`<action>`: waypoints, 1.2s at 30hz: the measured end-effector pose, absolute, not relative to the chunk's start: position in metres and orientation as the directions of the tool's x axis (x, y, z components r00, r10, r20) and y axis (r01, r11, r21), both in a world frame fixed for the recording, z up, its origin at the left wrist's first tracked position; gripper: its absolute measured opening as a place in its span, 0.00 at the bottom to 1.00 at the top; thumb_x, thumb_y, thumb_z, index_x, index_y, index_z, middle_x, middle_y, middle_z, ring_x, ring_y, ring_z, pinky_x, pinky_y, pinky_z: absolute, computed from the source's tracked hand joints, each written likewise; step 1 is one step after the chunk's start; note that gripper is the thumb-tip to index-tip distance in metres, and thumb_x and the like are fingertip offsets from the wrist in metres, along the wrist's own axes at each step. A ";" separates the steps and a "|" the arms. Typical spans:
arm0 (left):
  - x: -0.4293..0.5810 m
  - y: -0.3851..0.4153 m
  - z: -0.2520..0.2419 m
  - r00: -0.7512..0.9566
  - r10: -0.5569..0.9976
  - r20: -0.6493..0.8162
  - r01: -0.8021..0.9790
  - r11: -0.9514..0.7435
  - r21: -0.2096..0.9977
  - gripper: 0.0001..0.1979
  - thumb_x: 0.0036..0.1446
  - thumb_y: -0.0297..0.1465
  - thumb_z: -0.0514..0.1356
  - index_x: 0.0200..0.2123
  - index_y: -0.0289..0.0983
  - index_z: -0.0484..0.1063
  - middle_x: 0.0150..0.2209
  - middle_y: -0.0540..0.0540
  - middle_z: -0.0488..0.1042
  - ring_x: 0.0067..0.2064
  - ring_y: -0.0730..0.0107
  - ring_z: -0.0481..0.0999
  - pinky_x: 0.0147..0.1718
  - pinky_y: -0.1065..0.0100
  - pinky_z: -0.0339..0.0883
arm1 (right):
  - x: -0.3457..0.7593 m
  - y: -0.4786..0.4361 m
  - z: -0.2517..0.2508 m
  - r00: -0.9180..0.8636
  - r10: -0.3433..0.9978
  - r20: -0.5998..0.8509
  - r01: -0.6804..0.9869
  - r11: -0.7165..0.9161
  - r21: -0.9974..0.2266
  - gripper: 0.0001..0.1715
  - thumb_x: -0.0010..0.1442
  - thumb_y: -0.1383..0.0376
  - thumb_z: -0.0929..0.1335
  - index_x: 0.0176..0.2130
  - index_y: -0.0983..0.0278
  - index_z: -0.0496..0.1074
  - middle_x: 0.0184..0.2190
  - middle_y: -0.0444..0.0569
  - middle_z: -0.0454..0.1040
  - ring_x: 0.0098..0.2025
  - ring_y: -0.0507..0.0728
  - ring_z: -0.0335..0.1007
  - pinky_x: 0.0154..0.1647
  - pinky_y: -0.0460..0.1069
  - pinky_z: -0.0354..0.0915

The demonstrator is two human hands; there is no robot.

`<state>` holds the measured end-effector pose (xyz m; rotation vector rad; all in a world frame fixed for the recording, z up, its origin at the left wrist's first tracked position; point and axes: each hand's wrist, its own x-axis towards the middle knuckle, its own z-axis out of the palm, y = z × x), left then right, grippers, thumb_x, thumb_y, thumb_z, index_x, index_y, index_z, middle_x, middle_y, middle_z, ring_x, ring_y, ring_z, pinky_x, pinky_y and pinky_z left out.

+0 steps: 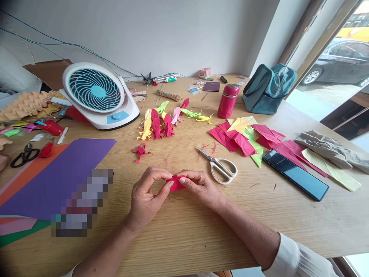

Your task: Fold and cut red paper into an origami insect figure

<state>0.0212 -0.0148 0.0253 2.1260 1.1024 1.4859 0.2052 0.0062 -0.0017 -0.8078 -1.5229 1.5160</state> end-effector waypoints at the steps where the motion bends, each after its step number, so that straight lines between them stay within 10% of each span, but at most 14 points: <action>1: 0.021 -0.015 0.025 0.157 0.746 0.647 0.409 -0.646 0.645 0.07 0.61 0.22 0.62 0.39 0.40 0.71 0.35 0.49 0.77 0.38 0.69 0.76 0.41 0.65 0.71 | 0.205 0.006 -0.002 -0.459 0.882 0.112 -0.107 0.070 -0.992 0.21 0.65 0.48 0.69 0.39 0.62 0.80 0.36 0.49 0.79 0.40 0.56 0.72 0.46 0.51 0.67; 36: 0.020 -0.013 0.029 0.209 0.789 0.577 0.360 -0.611 0.705 0.08 0.58 0.24 0.65 0.32 0.40 0.67 0.38 0.48 0.75 0.42 0.67 0.76 0.46 0.63 0.70 | 0.203 0.004 0.001 -0.458 0.874 0.163 -0.059 0.153 -0.986 0.19 0.67 0.51 0.67 0.42 0.61 0.81 0.38 0.50 0.80 0.41 0.56 0.74 0.46 0.51 0.68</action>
